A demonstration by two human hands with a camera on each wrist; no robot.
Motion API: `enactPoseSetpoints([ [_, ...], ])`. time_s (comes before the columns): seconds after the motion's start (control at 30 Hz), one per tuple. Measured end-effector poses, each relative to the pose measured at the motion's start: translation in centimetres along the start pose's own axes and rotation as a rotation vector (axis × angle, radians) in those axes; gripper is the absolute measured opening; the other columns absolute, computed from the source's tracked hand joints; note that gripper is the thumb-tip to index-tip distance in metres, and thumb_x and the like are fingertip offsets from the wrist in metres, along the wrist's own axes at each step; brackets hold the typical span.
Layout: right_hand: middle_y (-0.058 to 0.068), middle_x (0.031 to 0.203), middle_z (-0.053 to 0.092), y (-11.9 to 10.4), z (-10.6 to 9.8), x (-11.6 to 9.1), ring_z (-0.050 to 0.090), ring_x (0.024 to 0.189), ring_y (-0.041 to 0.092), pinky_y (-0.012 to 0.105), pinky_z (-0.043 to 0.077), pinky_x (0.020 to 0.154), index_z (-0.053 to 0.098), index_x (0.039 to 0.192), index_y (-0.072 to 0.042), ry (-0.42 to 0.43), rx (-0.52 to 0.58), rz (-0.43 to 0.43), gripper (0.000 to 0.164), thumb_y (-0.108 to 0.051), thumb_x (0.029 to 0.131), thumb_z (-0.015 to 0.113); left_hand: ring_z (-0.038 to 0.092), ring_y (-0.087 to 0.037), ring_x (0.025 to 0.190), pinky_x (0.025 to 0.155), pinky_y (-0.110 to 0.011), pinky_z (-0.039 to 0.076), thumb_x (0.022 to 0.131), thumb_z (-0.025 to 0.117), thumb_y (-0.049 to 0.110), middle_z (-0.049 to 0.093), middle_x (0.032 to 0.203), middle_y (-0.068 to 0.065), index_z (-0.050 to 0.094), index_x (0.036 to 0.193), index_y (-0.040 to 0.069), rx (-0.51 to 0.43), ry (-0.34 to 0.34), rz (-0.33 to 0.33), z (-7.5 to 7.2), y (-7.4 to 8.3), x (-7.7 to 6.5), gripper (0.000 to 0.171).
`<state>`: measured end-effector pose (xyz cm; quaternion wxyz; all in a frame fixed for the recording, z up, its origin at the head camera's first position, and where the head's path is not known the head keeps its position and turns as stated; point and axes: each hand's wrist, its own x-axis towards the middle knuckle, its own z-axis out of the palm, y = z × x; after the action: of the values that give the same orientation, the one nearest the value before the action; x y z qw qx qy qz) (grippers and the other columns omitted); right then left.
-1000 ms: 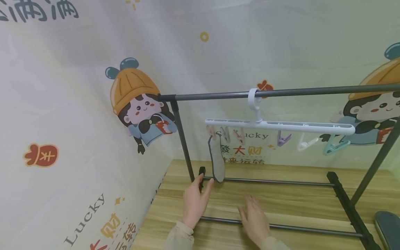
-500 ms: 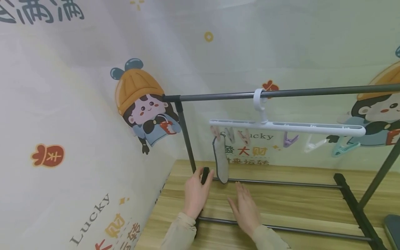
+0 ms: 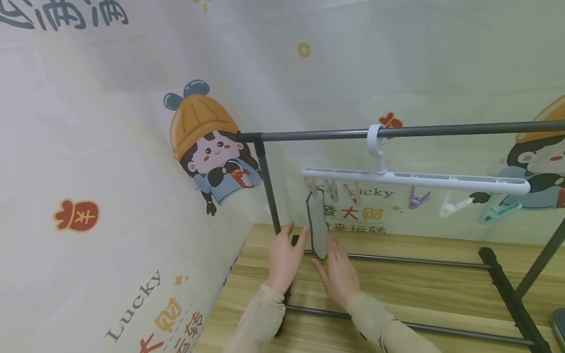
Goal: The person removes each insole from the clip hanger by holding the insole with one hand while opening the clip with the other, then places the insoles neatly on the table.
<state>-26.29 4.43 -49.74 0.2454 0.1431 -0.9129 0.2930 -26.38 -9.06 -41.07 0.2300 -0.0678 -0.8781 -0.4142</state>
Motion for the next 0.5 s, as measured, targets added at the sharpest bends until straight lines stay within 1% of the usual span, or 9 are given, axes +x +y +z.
enactPoseSetpoints([
  [0.1,0.034,0.145,0.043,0.0,-0.1,1.0,0.042,0.136,0.046,0.052,0.034,0.115,0.034,0.143,0.016,0.014,-0.019,-0.024,0.071,-0.03,0.097,0.063,0.061,-0.04,0.119,0.098,-0.049,0.052,0.099,0.057,0.04,0.063,0.127,-0.027,0.057,0.13,-0.009,-0.02,-0.005,-0.01,0.2,0.1,0.4,0.057],
  [0.2,0.034,0.145,0.043,0.1,-0.1,1.7,0.042,0.137,0.046,0.052,0.033,0.115,0.036,0.142,0.016,0.032,-0.034,-0.036,0.07,-0.03,0.097,0.063,0.062,-0.04,0.116,0.096,-0.05,0.053,0.099,0.056,0.042,0.063,0.126,-0.027,0.057,0.13,-0.009,-0.012,-0.006,-0.01,0.4,0.3,0.8,0.059],
  [0.3,0.035,0.146,0.041,0.1,-0.1,2.5,0.04,0.138,0.046,0.052,0.032,0.116,0.035,0.143,0.016,0.031,-0.029,-0.008,0.071,-0.031,0.098,0.062,0.064,-0.041,0.113,0.093,-0.051,0.054,0.1,0.054,0.044,0.065,0.125,-0.026,0.058,0.129,-0.008,-0.007,0.0,-0.01,0.6,0.4,1.2,0.059],
  [0.43,0.035,0.15,0.035,0.2,0.0,3.8,0.033,0.142,0.047,0.052,0.028,0.118,0.031,0.145,0.016,-0.01,0.009,0.067,0.074,-0.035,0.099,0.059,0.063,-0.04,0.115,0.095,-0.051,0.053,0.1,0.054,0.045,0.065,0.125,-0.024,0.058,0.13,-0.006,-0.026,0.006,-0.021,0.9,0.6,1.8,0.059],
  [0.5,0.036,0.15,0.034,0.2,-0.1,4.4,0.032,0.142,0.047,0.053,0.027,0.119,0.029,0.145,0.016,-0.027,0.023,0.088,0.076,-0.035,0.099,0.06,0.062,-0.039,0.117,0.097,-0.05,0.051,0.1,0.053,0.045,0.065,0.126,-0.024,0.058,0.131,-0.005,-0.034,0.013,-0.022,1.0,0.8,2.2,0.059],
])
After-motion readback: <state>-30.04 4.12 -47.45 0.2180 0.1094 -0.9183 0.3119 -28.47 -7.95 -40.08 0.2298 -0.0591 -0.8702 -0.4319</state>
